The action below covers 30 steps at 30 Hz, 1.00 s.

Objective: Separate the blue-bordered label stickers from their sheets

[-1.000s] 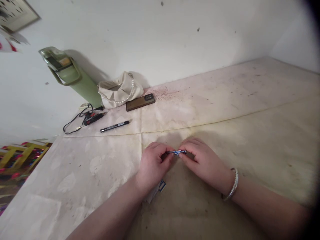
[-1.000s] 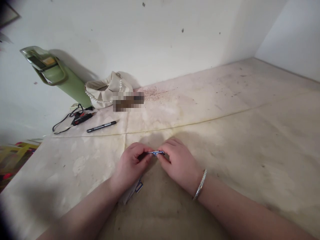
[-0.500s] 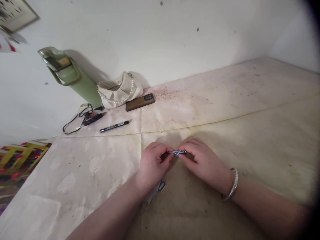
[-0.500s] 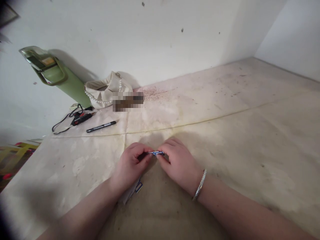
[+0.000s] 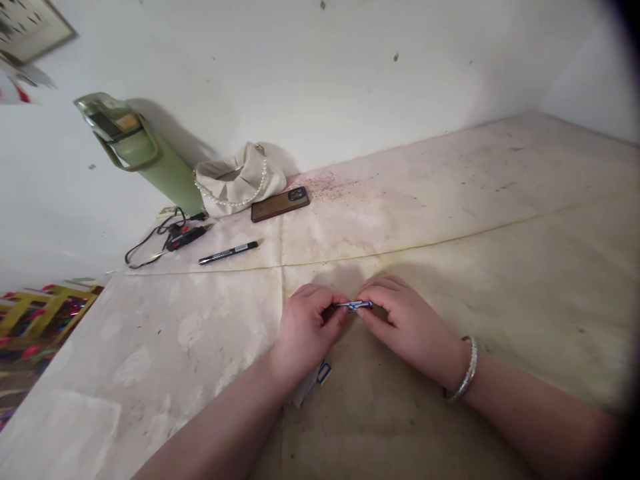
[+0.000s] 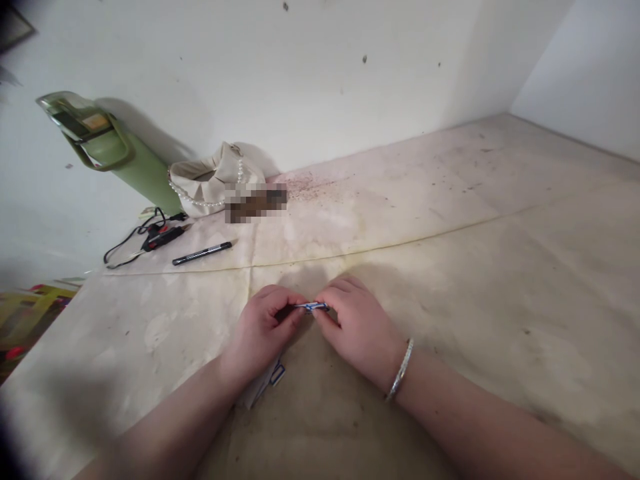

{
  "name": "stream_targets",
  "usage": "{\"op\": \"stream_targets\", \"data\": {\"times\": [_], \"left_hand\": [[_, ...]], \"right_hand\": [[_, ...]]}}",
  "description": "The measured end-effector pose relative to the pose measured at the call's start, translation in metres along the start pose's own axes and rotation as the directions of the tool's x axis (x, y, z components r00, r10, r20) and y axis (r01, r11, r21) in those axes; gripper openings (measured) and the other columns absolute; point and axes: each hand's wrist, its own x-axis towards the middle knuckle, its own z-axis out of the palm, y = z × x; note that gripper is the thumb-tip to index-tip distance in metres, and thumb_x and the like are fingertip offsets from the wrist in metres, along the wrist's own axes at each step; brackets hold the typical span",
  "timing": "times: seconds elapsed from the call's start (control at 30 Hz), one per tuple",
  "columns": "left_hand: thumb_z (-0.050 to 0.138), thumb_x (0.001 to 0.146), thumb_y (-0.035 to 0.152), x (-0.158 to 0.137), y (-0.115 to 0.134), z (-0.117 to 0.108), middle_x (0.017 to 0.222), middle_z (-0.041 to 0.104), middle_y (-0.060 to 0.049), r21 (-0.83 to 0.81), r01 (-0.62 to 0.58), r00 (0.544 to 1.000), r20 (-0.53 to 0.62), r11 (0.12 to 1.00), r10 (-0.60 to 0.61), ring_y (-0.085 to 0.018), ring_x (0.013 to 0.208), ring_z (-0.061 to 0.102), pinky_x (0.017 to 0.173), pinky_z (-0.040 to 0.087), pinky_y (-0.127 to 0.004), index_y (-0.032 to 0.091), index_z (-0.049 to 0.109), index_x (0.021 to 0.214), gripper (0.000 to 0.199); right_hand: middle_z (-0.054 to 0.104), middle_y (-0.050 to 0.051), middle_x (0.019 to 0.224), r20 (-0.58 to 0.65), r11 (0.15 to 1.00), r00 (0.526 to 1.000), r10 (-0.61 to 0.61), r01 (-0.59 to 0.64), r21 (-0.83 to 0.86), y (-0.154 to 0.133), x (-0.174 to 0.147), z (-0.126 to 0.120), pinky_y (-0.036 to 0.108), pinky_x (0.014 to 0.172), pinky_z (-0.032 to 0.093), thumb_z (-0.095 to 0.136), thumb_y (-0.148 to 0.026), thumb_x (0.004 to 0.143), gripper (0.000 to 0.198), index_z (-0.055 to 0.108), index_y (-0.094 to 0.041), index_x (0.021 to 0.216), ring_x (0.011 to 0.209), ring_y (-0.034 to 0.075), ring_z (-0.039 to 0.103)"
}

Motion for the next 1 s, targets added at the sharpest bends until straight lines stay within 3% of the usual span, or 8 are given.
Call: {"op": "stream_targets", "data": {"times": [1.0], "left_hand": [[0.060,0.079,0.015,0.0004,-0.0016,0.0015,0.074,0.064,0.000,-0.001,-0.022,1.000,-0.002,1.000,0.022,-0.016,0.076,0.056,0.069,0.042,-0.029,0.020,0.066,0.081,0.008]], "right_hand": [[0.061,0.005,0.080,0.006,1.000,1.000,0.006,-0.006,0.015,0.0013,-0.0002,0.0012,0.035,0.075,0.043,0.054,-0.017,0.084,0.010,0.064,-0.018,0.080,0.084,0.020,0.053]]}}
